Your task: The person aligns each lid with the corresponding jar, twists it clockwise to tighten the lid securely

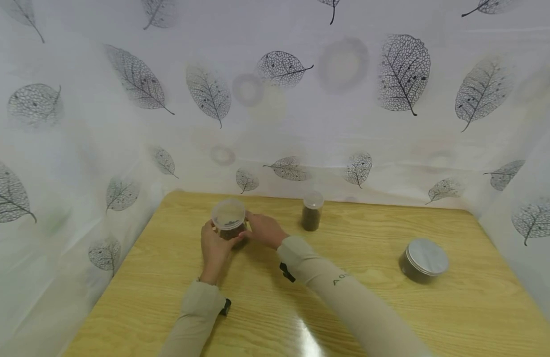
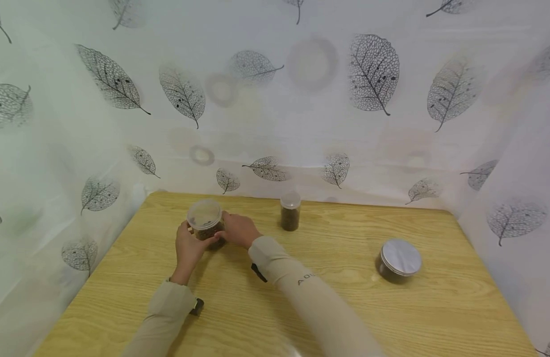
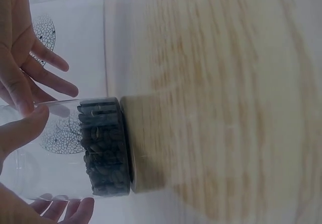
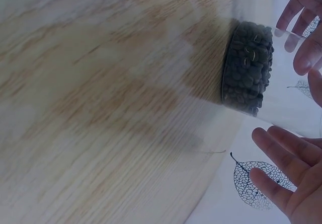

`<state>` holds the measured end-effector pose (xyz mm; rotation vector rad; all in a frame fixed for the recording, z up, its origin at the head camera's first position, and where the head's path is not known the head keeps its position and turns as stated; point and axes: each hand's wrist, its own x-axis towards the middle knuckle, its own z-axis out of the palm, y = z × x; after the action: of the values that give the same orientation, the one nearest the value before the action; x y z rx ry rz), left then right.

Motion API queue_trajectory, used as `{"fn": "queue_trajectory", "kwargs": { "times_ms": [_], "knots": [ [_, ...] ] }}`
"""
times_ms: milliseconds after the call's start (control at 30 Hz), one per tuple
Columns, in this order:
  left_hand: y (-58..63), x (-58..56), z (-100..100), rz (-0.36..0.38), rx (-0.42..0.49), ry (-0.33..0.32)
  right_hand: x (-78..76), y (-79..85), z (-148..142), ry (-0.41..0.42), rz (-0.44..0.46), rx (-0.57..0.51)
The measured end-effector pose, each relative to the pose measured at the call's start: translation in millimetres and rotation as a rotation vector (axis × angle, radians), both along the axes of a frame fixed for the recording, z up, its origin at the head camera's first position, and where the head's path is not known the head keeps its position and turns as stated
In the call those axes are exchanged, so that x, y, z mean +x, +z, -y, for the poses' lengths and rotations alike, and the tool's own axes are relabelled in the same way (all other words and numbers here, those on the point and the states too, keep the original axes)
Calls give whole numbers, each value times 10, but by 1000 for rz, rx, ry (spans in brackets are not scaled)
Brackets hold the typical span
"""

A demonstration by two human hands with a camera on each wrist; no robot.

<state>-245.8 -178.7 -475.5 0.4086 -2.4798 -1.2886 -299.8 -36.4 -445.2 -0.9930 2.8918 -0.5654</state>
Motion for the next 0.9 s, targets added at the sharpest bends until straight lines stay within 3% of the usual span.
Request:
{"fn": "queue_trajectory", "kwargs": {
  "times_ms": [700,900],
  "knots": [
    [-39,48,-10,-10,-33,-25,-5,-63,31,0,3,20],
    [-22,107,-40,3,-80,-12,31,-85,-24,-48,32,21]
  ]
}}
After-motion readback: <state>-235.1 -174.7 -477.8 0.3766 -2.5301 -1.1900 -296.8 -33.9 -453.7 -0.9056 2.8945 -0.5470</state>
